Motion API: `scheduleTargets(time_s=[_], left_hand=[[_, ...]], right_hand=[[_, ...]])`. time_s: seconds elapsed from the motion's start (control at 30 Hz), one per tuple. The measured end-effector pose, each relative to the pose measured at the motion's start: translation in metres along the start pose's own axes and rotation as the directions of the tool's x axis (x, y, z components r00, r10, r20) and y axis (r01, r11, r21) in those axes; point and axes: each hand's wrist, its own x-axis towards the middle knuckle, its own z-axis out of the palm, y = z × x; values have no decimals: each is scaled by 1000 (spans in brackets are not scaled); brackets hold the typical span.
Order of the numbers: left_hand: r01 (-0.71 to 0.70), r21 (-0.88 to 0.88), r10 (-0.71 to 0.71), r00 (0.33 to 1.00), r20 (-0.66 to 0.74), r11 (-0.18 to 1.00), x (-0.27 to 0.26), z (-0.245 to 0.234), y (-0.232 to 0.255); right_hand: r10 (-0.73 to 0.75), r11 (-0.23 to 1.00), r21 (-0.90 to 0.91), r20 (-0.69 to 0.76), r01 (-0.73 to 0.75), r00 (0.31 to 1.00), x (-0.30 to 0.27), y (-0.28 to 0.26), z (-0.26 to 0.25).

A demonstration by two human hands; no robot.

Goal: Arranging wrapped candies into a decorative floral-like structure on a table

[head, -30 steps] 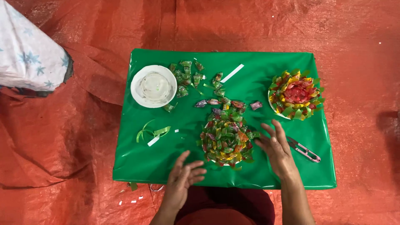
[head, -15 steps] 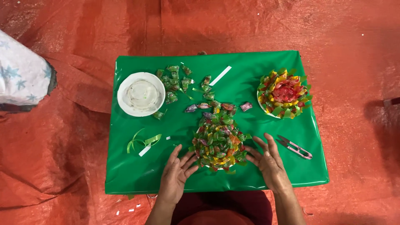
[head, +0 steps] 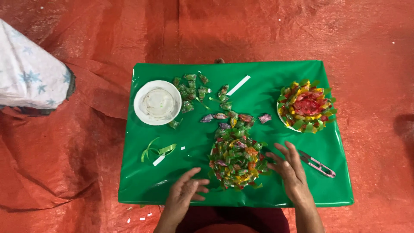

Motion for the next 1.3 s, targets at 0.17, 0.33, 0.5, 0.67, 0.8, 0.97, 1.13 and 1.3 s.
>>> scheduleTargets(time_s=[0.17,0.33,0.5,0.67,0.8,0.97,1.13,1.3], left_hand=[[-298,862,607,795,-14,410,23,-14,64],[-442,875,812,427,398,-197,96,17,130],[-322,801,733,329,595,-506,196,28,153],[-53,828,666,565,486,-559,263,30,150],[-5,870,609,711,350,-493,271,32,147],[-106,908,610,708,355,-405,262,22,143],[-237,931,667,650,363,-276,254,6,137],[-522,835,632,710,311,176,193,30,161]], right_hand=[[-430,882,-271,-127,386,894,-14,35,-13],[-416,879,-291,-81,377,906,-11,55,-19],[-410,880,-286,-58,378,910,-8,59,-25],[-392,855,-370,3,365,920,-9,46,-18],[-396,845,-390,2,365,918,-11,40,-16],[-344,870,-381,-15,312,939,-9,53,-21],[-351,868,-376,-3,324,936,-9,51,-20],[-338,875,-375,-22,305,941,-10,52,-21]])
